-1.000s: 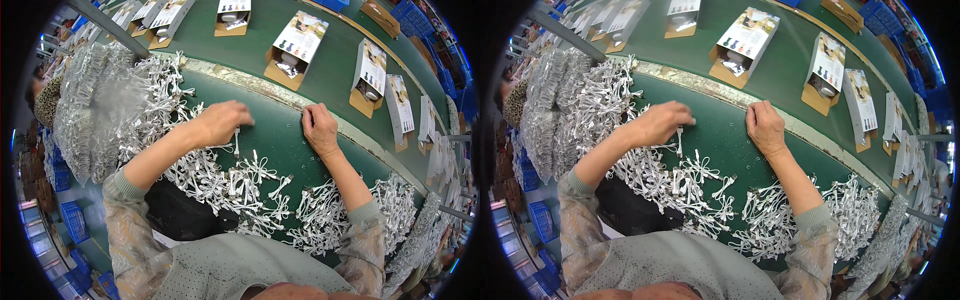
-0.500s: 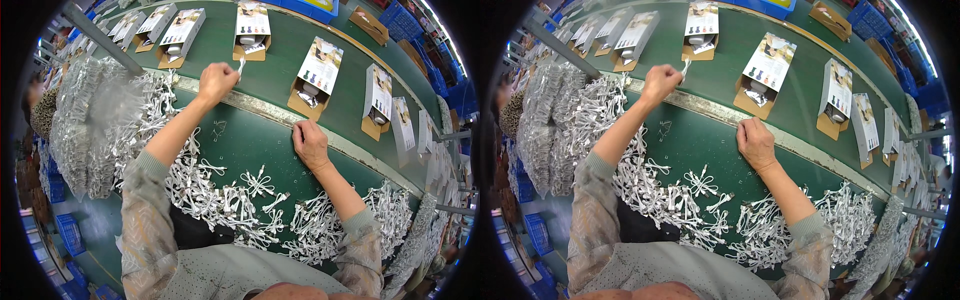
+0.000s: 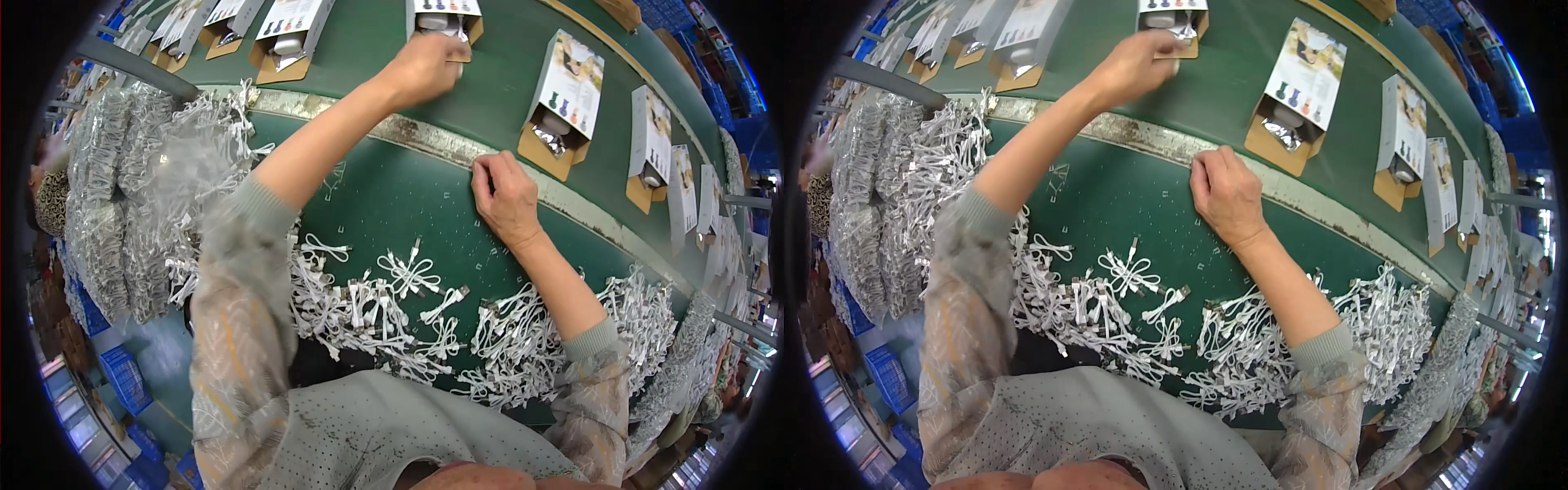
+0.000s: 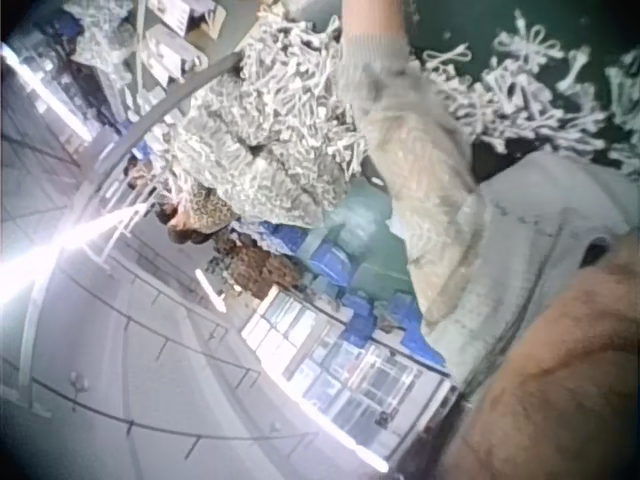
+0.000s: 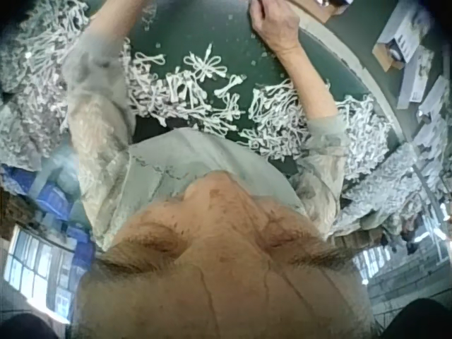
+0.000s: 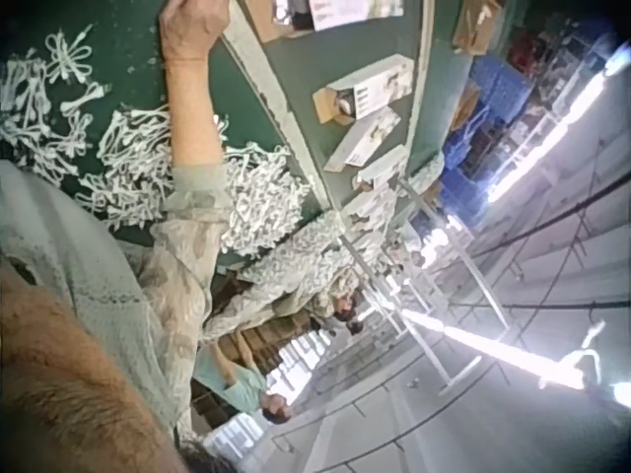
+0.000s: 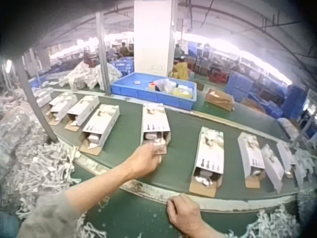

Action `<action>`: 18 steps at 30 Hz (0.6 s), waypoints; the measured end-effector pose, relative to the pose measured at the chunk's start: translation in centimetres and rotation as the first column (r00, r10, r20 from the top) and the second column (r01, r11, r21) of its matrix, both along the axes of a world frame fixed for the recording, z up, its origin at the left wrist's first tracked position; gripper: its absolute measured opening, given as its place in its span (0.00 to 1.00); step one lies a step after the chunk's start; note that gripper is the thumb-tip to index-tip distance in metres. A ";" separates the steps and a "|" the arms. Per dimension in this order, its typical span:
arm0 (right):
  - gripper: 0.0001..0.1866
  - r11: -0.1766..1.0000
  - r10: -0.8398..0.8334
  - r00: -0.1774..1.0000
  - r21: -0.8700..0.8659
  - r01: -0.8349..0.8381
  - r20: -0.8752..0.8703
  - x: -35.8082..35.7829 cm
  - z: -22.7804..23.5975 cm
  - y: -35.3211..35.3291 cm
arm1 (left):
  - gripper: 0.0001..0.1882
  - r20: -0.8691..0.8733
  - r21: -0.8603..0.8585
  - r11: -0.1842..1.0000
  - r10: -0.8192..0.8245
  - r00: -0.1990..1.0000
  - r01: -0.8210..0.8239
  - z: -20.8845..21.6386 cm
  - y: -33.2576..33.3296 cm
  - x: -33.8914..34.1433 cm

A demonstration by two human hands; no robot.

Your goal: The person picks up a white cable from a pile, folds it by hand, and places it into a cardboard box on a conveyor belt. This process is repeated for several cables and boxes.

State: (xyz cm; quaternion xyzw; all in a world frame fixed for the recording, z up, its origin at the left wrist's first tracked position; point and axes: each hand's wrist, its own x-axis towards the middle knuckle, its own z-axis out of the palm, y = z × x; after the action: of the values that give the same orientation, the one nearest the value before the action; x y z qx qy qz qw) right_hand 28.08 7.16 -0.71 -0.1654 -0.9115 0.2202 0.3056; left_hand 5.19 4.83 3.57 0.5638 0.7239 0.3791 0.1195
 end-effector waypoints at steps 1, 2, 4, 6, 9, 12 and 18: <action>0.04 1.000 -0.001 1.000 0.005 0.001 -0.002 -0.1 0.3 0.0 | 0.14 0.067 -0.116 0.984 -0.127 0.990 0.134 1.6 -2.6 1.4; 0.04 1.000 0.007 1.000 0.020 -0.007 -0.016 -0.3 0.0 0.0 | 0.13 0.149 -0.223 0.937 -0.241 0.959 0.270 2.4 -5.5 2.7; 0.04 1.000 -0.008 1.000 0.028 0.008 -0.006 -0.1 -0.3 0.3 | 0.17 0.161 -0.262 0.808 -0.502 0.850 0.528 2.3 -10.6 5.5; 0.04 0.999 -0.018 1.000 0.046 0.018 -0.005 -0.1 -0.3 0.2 | 0.21 0.127 -0.305 0.734 -0.601 0.789 0.607 2.5 -15.0 8.3; 0.04 0.999 0.004 1.000 0.035 -0.003 -0.031 -0.4 -0.3 -0.3 | 0.13 -0.057 -0.371 0.782 -0.558 0.828 0.501 1.0 -18.1 8.9; 0.04 0.999 -0.017 1.000 0.051 0.018 -0.010 -0.2 0.1 -0.4 | 0.05 -0.023 -0.408 0.856 -0.356 0.934 0.316 1.3 -18.3 6.6; 0.04 0.998 -0.020 1.000 0.054 0.020 -0.011 -0.1 -0.2 -0.3 | 0.09 0.422 -0.479 0.851 0.010 0.906 0.214 4.2 -18.4 4.8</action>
State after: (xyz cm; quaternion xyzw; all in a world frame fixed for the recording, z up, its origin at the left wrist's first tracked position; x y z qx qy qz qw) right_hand 27.93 6.89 -0.93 -0.1649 -0.9139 0.1931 0.3167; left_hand 9.99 -13.53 7.79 0.4573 0.7255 0.2741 0.4351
